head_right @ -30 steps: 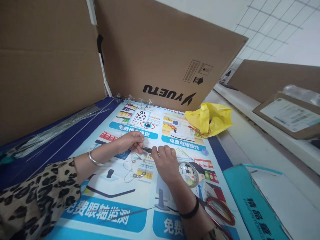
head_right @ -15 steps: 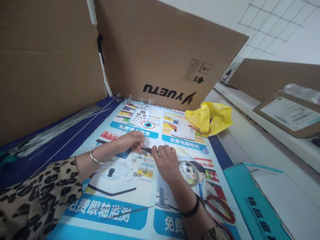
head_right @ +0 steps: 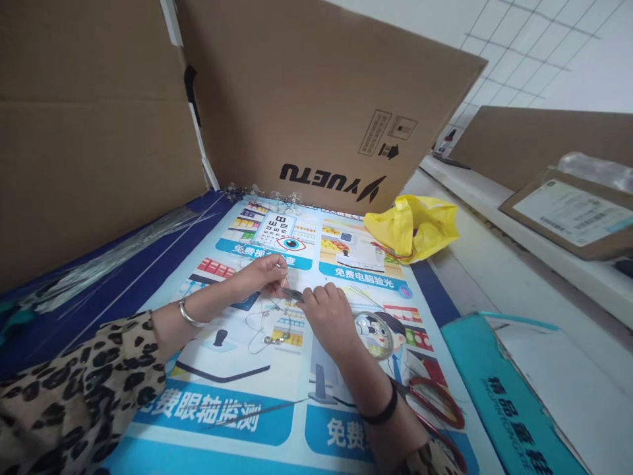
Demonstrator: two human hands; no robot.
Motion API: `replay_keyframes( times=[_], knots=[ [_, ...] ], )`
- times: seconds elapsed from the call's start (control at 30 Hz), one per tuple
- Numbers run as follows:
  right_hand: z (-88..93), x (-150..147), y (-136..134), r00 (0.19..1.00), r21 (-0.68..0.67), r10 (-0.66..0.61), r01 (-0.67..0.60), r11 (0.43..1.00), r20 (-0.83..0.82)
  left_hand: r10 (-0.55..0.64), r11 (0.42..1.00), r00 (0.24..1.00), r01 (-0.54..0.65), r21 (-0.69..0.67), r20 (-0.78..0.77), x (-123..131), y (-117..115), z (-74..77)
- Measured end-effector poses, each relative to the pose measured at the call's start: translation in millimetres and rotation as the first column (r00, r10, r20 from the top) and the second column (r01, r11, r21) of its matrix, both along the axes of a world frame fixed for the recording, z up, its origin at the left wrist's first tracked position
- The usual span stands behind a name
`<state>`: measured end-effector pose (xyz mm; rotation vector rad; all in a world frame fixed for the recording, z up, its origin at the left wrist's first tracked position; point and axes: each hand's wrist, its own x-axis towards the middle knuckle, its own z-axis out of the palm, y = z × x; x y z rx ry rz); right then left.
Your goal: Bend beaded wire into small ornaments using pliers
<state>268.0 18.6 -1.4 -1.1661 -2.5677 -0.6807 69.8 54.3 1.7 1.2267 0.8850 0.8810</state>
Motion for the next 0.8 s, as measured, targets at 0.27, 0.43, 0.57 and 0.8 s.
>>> replay_keyframes(
  times=[0.27,0.43,0.57,0.8],
  knots=[
    [5.7,0,-3,0.995,-0.214,-0.090,0.080,0.974,-0.039,-0.045,0.979,0.996,0.060,0.195,-0.080,1,-1,-0.5],
    [13.1,0,-3,0.982,-0.426,-0.185,0.149,0.892,-0.045,-0.013,0.941,0.982,0.076,0.331,-0.187,1,-3,-1.9],
    [17.6,2,-2,0.970,-0.563,-0.227,0.138,0.815,-0.091,0.011,0.912,0.968,0.093,0.401,-0.249,2,-7,1.3],
    [22.4,9,2,0.956,-0.657,-0.242,0.077,0.750,-0.164,0.011,0.919,0.963,0.097,0.382,-0.269,1,-6,4.9]
  ],
)
